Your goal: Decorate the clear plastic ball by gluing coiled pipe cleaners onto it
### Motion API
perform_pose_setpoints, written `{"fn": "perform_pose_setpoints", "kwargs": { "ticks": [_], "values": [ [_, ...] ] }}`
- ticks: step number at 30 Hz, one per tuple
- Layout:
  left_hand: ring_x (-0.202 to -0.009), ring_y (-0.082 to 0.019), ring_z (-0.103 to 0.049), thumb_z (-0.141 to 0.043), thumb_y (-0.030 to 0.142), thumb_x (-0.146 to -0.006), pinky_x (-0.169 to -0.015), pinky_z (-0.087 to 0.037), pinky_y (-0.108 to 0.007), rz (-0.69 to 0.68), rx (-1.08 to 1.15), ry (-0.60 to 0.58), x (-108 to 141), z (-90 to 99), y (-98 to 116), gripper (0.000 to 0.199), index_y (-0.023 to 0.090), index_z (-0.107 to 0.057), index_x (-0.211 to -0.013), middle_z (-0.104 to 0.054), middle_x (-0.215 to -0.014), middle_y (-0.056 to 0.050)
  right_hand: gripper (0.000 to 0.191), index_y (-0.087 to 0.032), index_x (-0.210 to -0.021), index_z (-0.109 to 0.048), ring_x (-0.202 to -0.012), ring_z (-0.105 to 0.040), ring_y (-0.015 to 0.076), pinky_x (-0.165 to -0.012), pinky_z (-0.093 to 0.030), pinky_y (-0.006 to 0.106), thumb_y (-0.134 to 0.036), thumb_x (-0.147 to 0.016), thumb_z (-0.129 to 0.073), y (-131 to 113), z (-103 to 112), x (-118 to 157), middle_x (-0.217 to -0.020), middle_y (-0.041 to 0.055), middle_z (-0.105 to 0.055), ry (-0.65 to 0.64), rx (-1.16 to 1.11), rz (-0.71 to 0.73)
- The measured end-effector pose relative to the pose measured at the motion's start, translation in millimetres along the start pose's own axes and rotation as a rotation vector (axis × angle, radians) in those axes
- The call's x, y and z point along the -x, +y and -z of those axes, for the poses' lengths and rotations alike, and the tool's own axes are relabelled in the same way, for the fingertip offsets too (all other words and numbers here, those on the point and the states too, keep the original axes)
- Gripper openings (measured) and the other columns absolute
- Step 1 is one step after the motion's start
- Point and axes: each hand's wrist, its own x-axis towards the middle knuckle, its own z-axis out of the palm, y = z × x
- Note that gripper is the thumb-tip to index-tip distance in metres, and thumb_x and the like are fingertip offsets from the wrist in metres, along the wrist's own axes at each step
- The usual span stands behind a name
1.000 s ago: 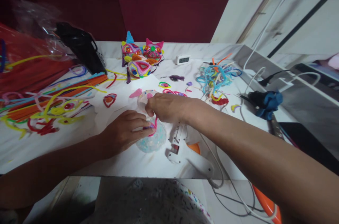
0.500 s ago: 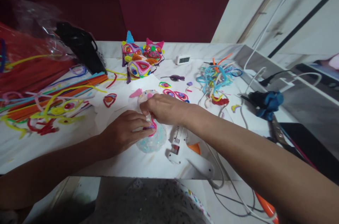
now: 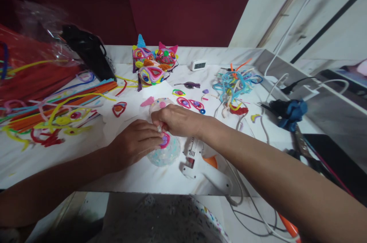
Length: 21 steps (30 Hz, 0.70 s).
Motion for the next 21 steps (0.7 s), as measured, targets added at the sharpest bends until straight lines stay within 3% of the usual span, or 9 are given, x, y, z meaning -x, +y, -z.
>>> {"fn": "perform_pose_setpoints", "kwargs": {
  "ticks": [4,8,10,12,15,17,21],
  "values": [
    [-0.093,-0.017,-0.084,-0.062,0.016,-0.116,-0.088,-0.068,-0.034,0.01,0.006,-0.036,1.5,1.5,-0.2,0.025,0.021,-0.079,-0.098,-0.091,-0.098,0.001,0.033,-0.018,-0.105,-0.076,-0.094,-0.069,0.0191,-0.082,-0.049,0.031,0.008,-0.087,-0.077,6.8,-7.3,3.4,-0.104,0.0036,-0.076,0.097,0.092,0.036],
    [-0.094,-0.017,-0.084,-0.064,0.015,-0.114,-0.088,-0.068,-0.034,0.019,0.009,-0.04,2.5,1.4,0.1,0.022,0.022,-0.079,-0.099,-0.091,-0.1,0.001,0.049,-0.014,-0.136,-0.076,-0.125,-0.068,0.0342,-0.106,-0.052,0.048,0.0,-0.089,-0.085,6.2,-11.1,11.3,-0.135,0.0179,-0.075,0.213,0.178,0.064],
    [-0.095,-0.017,-0.084,-0.065,0.014,-0.114,-0.088,-0.067,-0.034,0.021,0.015,-0.042,2.8,1.7,-0.1,0.021,0.022,-0.079,-0.099,-0.091,-0.101,0.001,0.054,-0.011,-0.141,-0.075,-0.13,-0.065,0.0402,-0.109,-0.051,0.054,-0.007,-0.089,-0.089,3.8,-12.5,15.4,-0.144,0.0238,-0.071,0.269,0.23,0.04],
    [-0.096,-0.017,-0.084,-0.065,0.014,-0.114,-0.09,-0.067,-0.033,0.022,0.021,-0.043,2.8,2.7,-0.5,0.022,0.022,-0.078,-0.098,-0.091,-0.102,0.001,0.044,-0.011,-0.133,-0.078,-0.123,-0.066,0.0399,-0.104,-0.051,0.053,-0.012,-0.09,-0.089,2.2,-14.9,18.6,-0.137,0.0235,-0.074,0.304,0.267,-0.005],
    [-0.099,-0.017,-0.084,-0.063,0.014,-0.114,-0.091,-0.066,-0.033,0.019,0.025,-0.049,2.8,4.8,-0.9,0.022,0.022,-0.077,-0.099,-0.091,-0.103,0.001,0.005,-0.014,-0.101,-0.082,-0.097,-0.065,0.0285,-0.093,-0.048,0.043,-0.012,-0.099,-0.077,2.0,-21.3,22.0,-0.098,0.0118,-0.076,0.273,0.224,-0.036],
    [-0.1,-0.018,-0.084,-0.063,0.013,-0.114,-0.092,-0.065,-0.033,0.015,0.024,-0.052,3.1,5.7,-0.9,0.021,0.021,-0.077,-0.1,-0.091,-0.103,0.0,0.018,-0.015,-0.089,-0.079,-0.086,-0.061,0.0225,-0.087,-0.046,0.038,-0.01,-0.103,-0.069,2.4,-26.6,24.1,-0.085,0.0071,-0.071,0.248,0.17,-0.038],
    [-0.102,-0.017,-0.084,-0.064,0.013,-0.114,-0.094,-0.065,-0.034,0.026,0.021,-0.067,4.8,5.1,-1.3,0.02,0.022,-0.077,-0.102,-0.091,-0.105,0.001,0.025,-0.014,-0.093,-0.08,-0.089,-0.064,0.0216,-0.087,-0.049,0.035,-0.01,-0.108,-0.061,2.4,-34.6,31.0,-0.091,0.0097,-0.075,0.247,0.129,-0.019]
  ]
}}
